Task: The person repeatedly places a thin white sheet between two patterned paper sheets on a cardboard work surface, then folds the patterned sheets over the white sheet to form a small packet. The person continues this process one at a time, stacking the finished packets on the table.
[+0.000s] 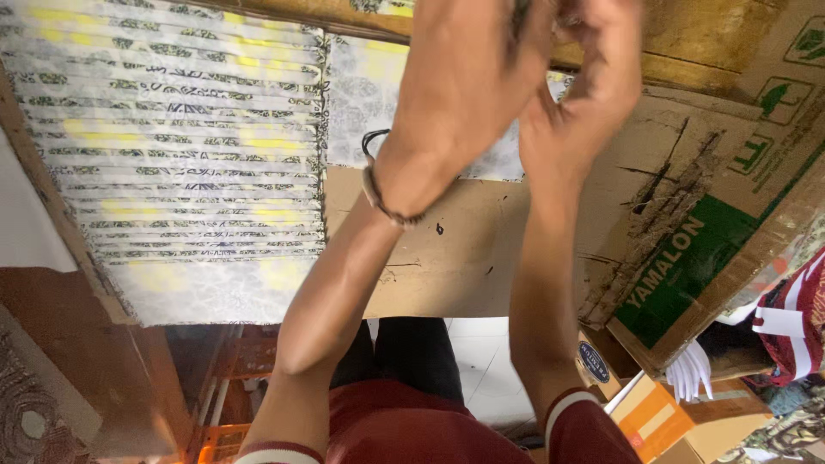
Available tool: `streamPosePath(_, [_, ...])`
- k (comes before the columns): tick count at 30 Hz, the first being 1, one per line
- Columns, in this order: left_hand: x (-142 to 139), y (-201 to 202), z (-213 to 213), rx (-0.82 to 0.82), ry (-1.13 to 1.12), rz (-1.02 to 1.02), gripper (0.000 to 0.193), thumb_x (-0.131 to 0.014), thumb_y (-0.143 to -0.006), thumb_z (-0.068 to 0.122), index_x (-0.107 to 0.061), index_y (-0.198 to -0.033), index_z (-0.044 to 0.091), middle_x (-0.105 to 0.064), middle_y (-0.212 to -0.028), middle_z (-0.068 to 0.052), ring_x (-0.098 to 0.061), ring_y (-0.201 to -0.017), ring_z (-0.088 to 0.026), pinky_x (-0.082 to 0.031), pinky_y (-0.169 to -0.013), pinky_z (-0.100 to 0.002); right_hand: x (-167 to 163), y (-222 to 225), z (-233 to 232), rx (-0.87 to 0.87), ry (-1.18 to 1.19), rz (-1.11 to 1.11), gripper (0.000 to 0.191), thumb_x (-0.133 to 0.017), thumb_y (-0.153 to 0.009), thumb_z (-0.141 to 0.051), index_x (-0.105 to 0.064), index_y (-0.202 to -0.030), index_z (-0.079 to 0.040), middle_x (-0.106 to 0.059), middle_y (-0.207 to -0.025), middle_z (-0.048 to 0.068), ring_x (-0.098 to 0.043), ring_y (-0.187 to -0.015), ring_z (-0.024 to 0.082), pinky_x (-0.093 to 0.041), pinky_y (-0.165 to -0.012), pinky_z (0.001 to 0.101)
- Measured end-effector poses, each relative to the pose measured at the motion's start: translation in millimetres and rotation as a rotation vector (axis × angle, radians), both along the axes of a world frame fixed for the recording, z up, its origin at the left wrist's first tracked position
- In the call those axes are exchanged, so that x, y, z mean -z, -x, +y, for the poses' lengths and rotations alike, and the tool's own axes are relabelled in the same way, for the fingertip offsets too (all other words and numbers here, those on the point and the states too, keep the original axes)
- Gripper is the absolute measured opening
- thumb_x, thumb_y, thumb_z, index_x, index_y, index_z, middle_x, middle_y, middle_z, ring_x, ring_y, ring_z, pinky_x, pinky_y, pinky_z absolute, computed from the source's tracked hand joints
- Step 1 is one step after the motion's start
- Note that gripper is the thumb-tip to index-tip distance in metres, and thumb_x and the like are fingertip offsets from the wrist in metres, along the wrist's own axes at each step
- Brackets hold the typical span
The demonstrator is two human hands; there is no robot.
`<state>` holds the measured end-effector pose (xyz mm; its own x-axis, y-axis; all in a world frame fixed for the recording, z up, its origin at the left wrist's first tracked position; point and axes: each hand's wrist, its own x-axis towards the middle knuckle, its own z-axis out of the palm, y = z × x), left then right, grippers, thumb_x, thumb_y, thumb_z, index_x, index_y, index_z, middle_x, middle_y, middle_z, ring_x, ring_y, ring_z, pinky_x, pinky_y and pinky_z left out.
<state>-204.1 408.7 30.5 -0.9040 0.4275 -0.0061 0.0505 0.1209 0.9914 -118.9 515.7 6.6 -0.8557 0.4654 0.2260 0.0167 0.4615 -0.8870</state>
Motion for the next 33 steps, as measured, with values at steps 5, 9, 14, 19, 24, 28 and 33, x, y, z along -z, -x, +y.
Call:
streamPosePath(5, [-57,-52,1,0.35,-0.19,0.075,0.04,-0.065,-0.092,0.001,-0.058,-0.131,-0.005,-0.073,-0.112,-0.022,-0.075,-0.07,-0.02,-0.06,-0.066,-0.029,-8,-41,-14,0.292,0.785,0.359,0.046,-0.076,-0.103,-0.017,-0.047,-0.134,-0.001,-0.062,-0.116,0.014,-0.066,-0.1,0.026,-0.057,-0.083,0.0434])
streamPosePath(9, [-81,-90,-17,0.59,-0.29,-0.103,0.048,-0.077,-0.082,0.009,-0.063,-0.125,-0.006,-0.075,-0.106,-0.021,-0.074,-0.079,-0.028,-0.059,-0.062,-0.038,21,-82,-4,-0.06,1.518,0.777,0.061,-0.075,-0.101,-0.021,-0.039,-0.143,0.005,-0.062,-0.119,0.024,-0.065,-0.104,0.033,-0.055,-0.085,0.0498])
streamPosePath(14, [-55,-102,-66,0.411,-0.108,-0.345,0.014,-0.071,-0.099,0.009,-0.068,-0.109,-0.001,-0.073,-0.094,-0.012,-0.072,-0.074,-0.018,-0.056,-0.065,-0.031,42,-161,24,-0.374,1.789,0.641,0.081,-0.074,-0.098,-0.026,-0.03,-0.155,0.012,-0.062,-0.124,0.035,-0.063,-0.109,0.042,-0.053,-0.088,0.0578])
streamPosePath(19, [-17,-98,-118,0.155,0.181,-0.392,0.015,-0.07,-0.102,0.013,-0.072,-0.098,-0.001,-0.072,-0.074,-0.005,-0.061,-0.061,-0.007,-0.043,-0.05,-0.028,19,-215,30,0.128,1.158,-0.236,0.044,-0.085,-0.086,0.001,-0.069,-0.127,-0.004,-0.071,-0.126,0.014,-0.071,-0.118,0.026,-0.058,-0.106,0.0466])
streamPosePath(24, [4,-92,-140,-0.015,0.326,-0.378,0.018,-0.077,-0.096,0.013,-0.068,-0.096,-0.003,-0.065,-0.071,-0.003,-0.052,-0.056,-0.007,-0.036,-0.047,-0.028,9,-180,13,0.154,0.723,-0.546,0.024,-0.08,-0.089,-0.001,-0.074,-0.111,-0.006,-0.076,-0.104,0.008,-0.07,-0.092,0.016,-0.056,-0.08,0.0348])
streamPosePath(28, [23,-82,-141,-0.114,0.541,-0.192,0.035,-0.084,-0.102,0.011,-0.059,-0.085,-0.007,-0.057,-0.064,-0.009,-0.045,-0.059,-0.012,-0.032,-0.052,-0.029,10,-138,9,0.106,0.55,-0.407,0.017,-0.08,-0.093,-0.007,-0.072,-0.109,-0.006,-0.077,-0.1,0.004,-0.068,-0.082,0.009,-0.053,-0.072,0.0271])
streamPosePath(33, [39,-80,-140,-0.168,0.408,-0.098,0.021,-0.076,-0.105,0.002,-0.064,-0.121,-0.004,-0.074,-0.092,-0.012,-0.069,-0.081,-0.013,-0.052,-0.06,-0.027,18,-121,13,0.168,0.421,-0.381,0.018,-0.083,-0.1,-0.004,-0.066,-0.106,-0.002,-0.064,-0.09,0.0,-0.049,-0.076,0.003,-0.036,-0.068,0.0206])
